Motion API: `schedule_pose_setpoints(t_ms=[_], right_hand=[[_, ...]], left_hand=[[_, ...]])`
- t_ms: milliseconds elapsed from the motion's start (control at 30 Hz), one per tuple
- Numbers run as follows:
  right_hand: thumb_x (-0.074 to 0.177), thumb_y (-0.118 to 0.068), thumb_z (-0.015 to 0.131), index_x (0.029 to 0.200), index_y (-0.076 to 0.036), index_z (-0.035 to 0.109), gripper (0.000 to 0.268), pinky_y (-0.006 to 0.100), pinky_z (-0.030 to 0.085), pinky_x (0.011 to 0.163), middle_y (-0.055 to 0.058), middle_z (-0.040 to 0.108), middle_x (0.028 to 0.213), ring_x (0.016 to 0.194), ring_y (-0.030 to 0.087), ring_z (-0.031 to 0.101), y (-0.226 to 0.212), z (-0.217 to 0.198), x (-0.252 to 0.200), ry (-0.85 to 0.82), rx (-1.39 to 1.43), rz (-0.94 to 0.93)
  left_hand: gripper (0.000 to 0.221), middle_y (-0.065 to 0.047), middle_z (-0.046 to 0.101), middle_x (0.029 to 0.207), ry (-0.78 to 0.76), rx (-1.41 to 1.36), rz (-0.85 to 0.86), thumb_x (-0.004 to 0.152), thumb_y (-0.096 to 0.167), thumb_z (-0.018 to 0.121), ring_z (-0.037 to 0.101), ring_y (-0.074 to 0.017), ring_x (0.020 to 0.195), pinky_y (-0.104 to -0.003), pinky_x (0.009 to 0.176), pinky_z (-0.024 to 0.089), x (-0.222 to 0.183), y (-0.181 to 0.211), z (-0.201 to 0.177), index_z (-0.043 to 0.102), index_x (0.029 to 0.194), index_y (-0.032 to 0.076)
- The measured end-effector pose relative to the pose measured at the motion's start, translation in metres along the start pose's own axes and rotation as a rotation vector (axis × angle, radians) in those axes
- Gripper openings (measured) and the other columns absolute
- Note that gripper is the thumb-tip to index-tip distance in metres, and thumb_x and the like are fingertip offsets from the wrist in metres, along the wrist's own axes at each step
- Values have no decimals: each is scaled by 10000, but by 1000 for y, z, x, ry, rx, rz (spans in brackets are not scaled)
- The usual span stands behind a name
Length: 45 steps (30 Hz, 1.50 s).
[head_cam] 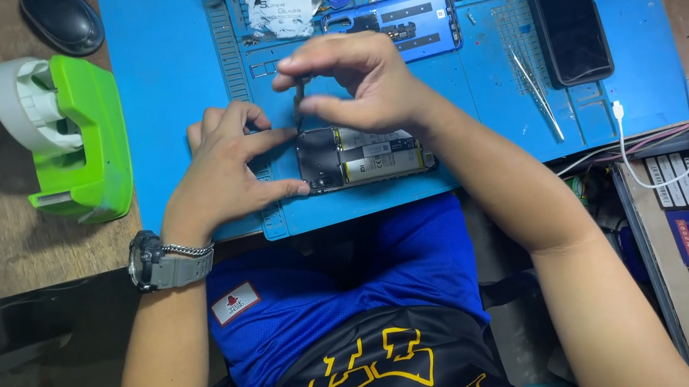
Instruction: The person uses tweezers to remove a small internal component from a disassembled smartphone lying on a blue mat. They then use a screwdriver to unscrew and remove a metal bracket from the device's interior, placing the parts on the workbench.
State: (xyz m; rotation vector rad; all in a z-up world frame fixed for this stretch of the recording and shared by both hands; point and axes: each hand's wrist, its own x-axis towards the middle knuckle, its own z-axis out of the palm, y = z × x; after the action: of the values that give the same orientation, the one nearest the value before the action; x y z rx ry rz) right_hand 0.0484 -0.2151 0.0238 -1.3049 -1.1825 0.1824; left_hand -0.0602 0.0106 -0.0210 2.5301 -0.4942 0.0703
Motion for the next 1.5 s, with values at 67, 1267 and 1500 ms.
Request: schedule_pose_setpoints(t_ms=[67,1267,1500], right_hand=[[938,102,787,1261,-84,671,390,338,645,1000,147,658,1128,1100,259,721,6,0,-2,34,2,6],[1013,45,692,1290,-48,646,295,364,631,981,171,684,1127,1067,265,709,22,-10,-1,123,55,3],[948,84,790,1281,-97,677,395,318,656,878,127,631,1091,981,236,694,21,-7,-3,93,70,-30]], left_hand=[[699,4,504,1174,20,1,13,680,696,800,418,-292,1081,-434,885,291,1,-1,2,744,1257,306],[762,-124,484,1461,-13,94,11,824,623,702,405,-382,1320,-584,1122,237,-4,17,-12,569,1427,177],[800,-80,509,1388,27,33,34,654,719,810,397,-386,1280,-554,1097,229,3,16,0,668,1239,192]])
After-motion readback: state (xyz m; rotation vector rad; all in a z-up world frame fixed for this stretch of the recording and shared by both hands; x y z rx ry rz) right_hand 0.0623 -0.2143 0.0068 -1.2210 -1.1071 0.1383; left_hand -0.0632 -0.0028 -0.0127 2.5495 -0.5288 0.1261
